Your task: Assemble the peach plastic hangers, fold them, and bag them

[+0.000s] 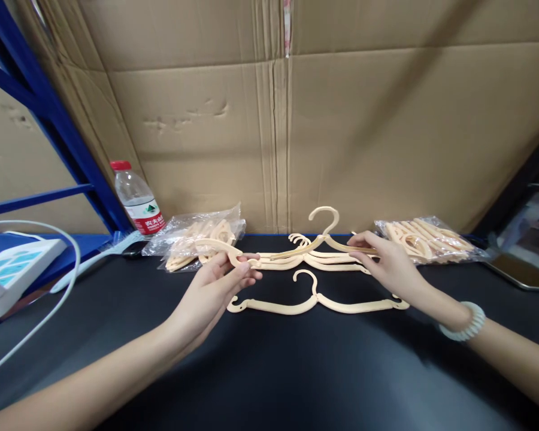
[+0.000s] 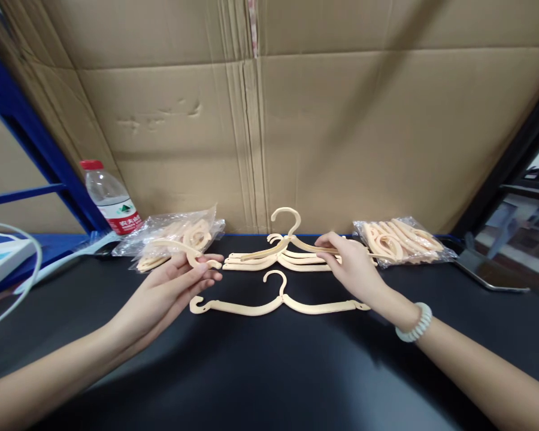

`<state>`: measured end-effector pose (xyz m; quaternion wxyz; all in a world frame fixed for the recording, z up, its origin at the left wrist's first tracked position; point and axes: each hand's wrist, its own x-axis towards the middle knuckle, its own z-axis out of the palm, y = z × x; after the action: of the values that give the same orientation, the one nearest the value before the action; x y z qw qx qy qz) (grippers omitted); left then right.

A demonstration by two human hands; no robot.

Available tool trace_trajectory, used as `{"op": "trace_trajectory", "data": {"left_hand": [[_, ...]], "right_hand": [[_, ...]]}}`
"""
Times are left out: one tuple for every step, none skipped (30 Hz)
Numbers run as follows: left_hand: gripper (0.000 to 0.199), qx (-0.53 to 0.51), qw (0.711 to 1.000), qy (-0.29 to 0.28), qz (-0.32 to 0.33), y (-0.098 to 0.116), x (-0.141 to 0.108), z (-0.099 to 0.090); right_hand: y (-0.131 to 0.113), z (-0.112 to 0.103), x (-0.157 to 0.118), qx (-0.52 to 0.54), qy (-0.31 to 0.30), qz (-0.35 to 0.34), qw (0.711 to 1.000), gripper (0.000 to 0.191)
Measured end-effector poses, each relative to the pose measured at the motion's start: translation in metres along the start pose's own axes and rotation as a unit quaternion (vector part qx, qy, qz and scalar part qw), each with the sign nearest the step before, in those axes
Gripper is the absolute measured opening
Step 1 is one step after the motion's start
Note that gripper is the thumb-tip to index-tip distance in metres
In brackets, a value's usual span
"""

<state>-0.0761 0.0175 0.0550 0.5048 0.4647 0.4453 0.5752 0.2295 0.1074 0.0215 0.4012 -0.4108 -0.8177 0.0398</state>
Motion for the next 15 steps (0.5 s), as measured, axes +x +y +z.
{"op": "trace_trajectory", "data": {"left_hand": [[0.027,-0.013,1.000,-0.009,-0.003,0.000,0.000,0.000],[0.028,-0.020,1.000,-0.018,-0.003,0.000,-0.001,0.000],[0.028,-0.023,0.999,-0.024,-0.002,0.000,-0.001,0.000],[0.028,-0.021,0.999,-0.027,-0.001,0.000,-0.001,0.001],[0.028,-0.016,1.000,-0.026,0.000,0.000,-0.002,0.001],[0.028,-0.011,1.000,-0.023,0.003,0.000,-0.002,0.002],[0.027,-0.006,1.000,-0.019,0.007,0.000,-0.002,0.002],[0.026,-0.001,1.000,-0.017,0.012,0.000,-0.002,0.002],[0.025,0.001,1.000,-0.018,0.018,0.000,-0.003,0.002],[0.024,0.000,1.000,-0.020,0.023,0.001,-0.002,0.002],[0.023,-0.003,0.999,-0.024,0.027,0.000,-0.002,0.001],[0.023,-0.008,0.999,-0.028,0.028,0.000,-0.002,0.001],[0.023,-0.014,0.999,-0.031,0.028,0.000,-0.001,0.000],[0.024,-0.020,0.999,-0.035,0.027,-0.001,-0.001,-0.001],[0.024,-0.024,0.999,-0.038,0.025,-0.002,0.000,-0.002]], "right_hand": [[-0.002,-0.004,0.000,0.007,0.001,-0.009,1.000,0.012],[-0.004,-0.007,-0.001,0.013,-0.001,-0.019,1.000,0.015],[-0.006,-0.011,-0.001,0.018,-0.003,-0.028,0.999,0.016],[-0.009,-0.013,-0.002,0.021,-0.005,-0.035,0.999,0.017],[-0.012,-0.016,-0.002,0.026,-0.007,-0.040,0.999,0.016],[-0.015,-0.018,-0.003,0.031,-0.008,-0.042,0.999,0.016],[-0.018,-0.019,-0.004,0.037,-0.007,-0.042,0.998,0.015],[-0.020,-0.020,-0.004,0.041,-0.004,-0.043,0.998,0.014],[-0.022,-0.020,-0.005,0.044,-0.002,-0.045,0.998,0.013],[-0.024,-0.020,-0.005,0.043,0.002,-0.049,0.998,0.013],[-0.025,-0.019,-0.006,0.043,0.005,-0.052,0.998,0.012],[-0.025,-0.019,-0.006,0.042,0.007,-0.055,0.998,0.012],[-0.025,-0.018,-0.006,0.043,0.008,-0.057,0.997,0.013],[-0.025,-0.017,-0.007,0.044,0.008,-0.057,0.997,0.013],[-0.024,-0.016,-0.007,0.046,0.007,-0.057,0.997,0.013]]}}
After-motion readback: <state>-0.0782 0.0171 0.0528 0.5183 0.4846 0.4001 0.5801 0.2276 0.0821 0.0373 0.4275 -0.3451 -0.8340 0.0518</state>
